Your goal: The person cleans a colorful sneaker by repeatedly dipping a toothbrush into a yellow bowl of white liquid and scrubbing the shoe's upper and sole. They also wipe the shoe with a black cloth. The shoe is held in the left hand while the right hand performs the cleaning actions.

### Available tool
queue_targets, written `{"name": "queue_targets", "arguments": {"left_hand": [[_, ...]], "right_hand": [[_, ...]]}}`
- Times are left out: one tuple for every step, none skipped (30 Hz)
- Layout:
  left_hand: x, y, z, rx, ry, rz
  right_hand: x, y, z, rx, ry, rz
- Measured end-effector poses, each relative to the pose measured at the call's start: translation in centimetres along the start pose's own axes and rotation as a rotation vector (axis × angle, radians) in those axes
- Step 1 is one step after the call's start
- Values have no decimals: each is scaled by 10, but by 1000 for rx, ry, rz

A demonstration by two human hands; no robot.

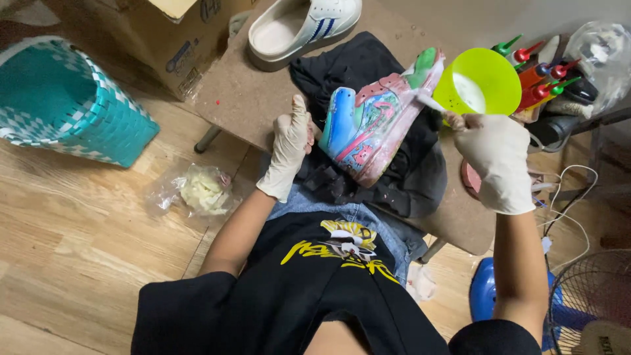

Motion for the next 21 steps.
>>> {"name": "queue_targets", "arguments": {"left_hand": [[0,5,0,-3,2,2],[-10,4,-4,32,-102,-57],[-20,4,-8,66,-206,-116],[-20,4,-8,68,-210,-110],[-24,5,-11,97,-269,-154],[-28,6,-17,130,-325,-199],[-20,4,-12,134,-327,-194],[-21,4,-14,163,-441,-286],[-21,4,-18,192,-554,-378],[-20,0,-19,201,-555,-381],[-31,5,-27,272,-538,-547],[-38,14,-34,342,-513,-704],[-34,14,-38,350,-509,-701],[-37,19,-37,300,-556,-776],[-39,26,-37,249,-603,-851],[-43,27,-37,247,-603,-853],[-35,18,-39,308,-630,-687],[-27,10,-40,370,-658,-526],[-27,5,-38,367,-661,-534],[-19,2,-34,384,-540,-473],[-10,-1,-30,399,-419,-411]], "right_hand": [[-3,-1,-3,2,3,3],[4,-5,-24,204,-48,85],[12,-4,-44,406,-98,166],[11,-2,-46,411,-102,163],[9,-3,-34,258,-24,154],[6,-2,-20,105,56,142],[13,2,-16,109,54,137],[16,4,-14,144,78,104],[19,7,-11,179,101,70],[13,5,-18,175,97,62],[19,5,-23,152,68,175],[25,7,-30,134,42,287],[25,8,-23,136,42,279],[15,7,-12,94,68,150],[5,7,0,52,94,21],[5,8,-2,50,95,23],[8,9,-14,161,71,66],[13,10,-25,267,44,110],[10,7,-25,259,42,114],[7,9,-34,330,-62,116],[4,12,-44,400,-167,118]]}}
Point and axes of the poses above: each hand's wrist, its own y-axis away from the middle knuckle, its own z-axis out of the back of the hand, x = y × z, the point moved 10 cm from there along -y, towards the middle knuckle, and after that the axes turned 5 degrees about x, right-handed, at the moved point
